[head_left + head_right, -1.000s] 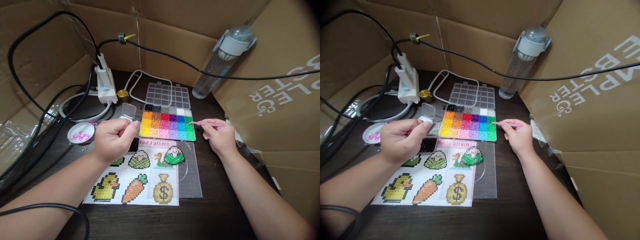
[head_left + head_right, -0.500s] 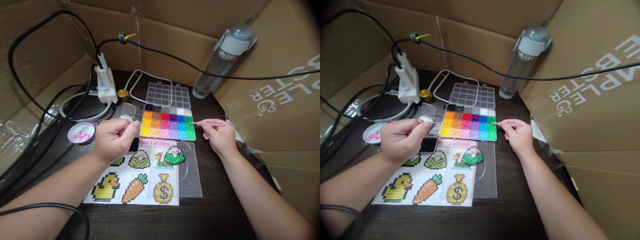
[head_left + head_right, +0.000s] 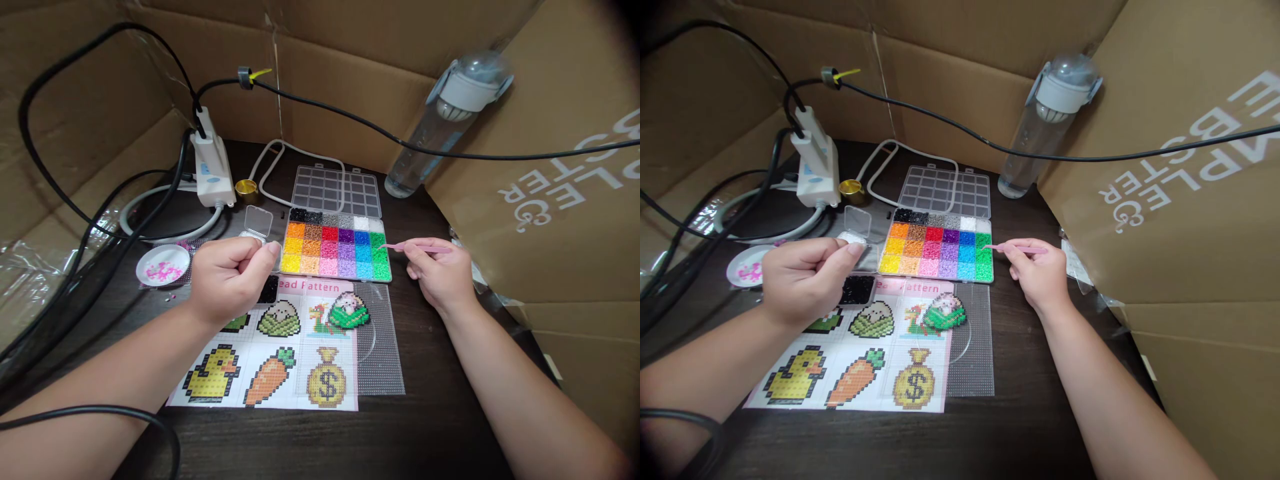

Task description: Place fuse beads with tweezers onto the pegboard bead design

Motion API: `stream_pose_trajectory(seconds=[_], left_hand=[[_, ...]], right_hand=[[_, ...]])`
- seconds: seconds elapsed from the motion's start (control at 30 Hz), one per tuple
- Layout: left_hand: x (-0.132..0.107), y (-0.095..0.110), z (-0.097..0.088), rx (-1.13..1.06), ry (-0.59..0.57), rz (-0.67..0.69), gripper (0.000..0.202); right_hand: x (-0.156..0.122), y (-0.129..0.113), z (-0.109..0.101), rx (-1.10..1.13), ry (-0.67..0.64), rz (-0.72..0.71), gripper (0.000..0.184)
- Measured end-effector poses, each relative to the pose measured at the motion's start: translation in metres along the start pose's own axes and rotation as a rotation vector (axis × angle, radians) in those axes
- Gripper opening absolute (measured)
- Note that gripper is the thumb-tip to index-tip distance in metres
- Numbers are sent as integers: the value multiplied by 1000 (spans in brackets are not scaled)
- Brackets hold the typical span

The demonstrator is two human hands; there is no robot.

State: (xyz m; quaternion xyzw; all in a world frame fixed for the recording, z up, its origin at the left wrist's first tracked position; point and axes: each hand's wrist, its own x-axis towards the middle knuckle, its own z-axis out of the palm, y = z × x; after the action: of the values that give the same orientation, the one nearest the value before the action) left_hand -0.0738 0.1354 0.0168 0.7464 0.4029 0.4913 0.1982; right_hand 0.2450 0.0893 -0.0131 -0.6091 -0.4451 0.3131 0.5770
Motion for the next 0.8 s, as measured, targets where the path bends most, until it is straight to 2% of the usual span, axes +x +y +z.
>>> stream_pose_trajectory(seconds=[0.13,0.4,0.67,0.8], left_hand=[[0,1,0,-1,4,4,52],[0,1,1,-13,9,24,52],[-1,0,1,-8,-2,-10,52],[-1,1,1,10,-2,-25,53]], right_hand=[[-3,-7,-3,102,-68,12,20],[-17,-12,-9,137,-479,-8,9],[-21,-24,-9,-5,-743,28,13],[-19,-23,-10,-58,-787,25,14]])
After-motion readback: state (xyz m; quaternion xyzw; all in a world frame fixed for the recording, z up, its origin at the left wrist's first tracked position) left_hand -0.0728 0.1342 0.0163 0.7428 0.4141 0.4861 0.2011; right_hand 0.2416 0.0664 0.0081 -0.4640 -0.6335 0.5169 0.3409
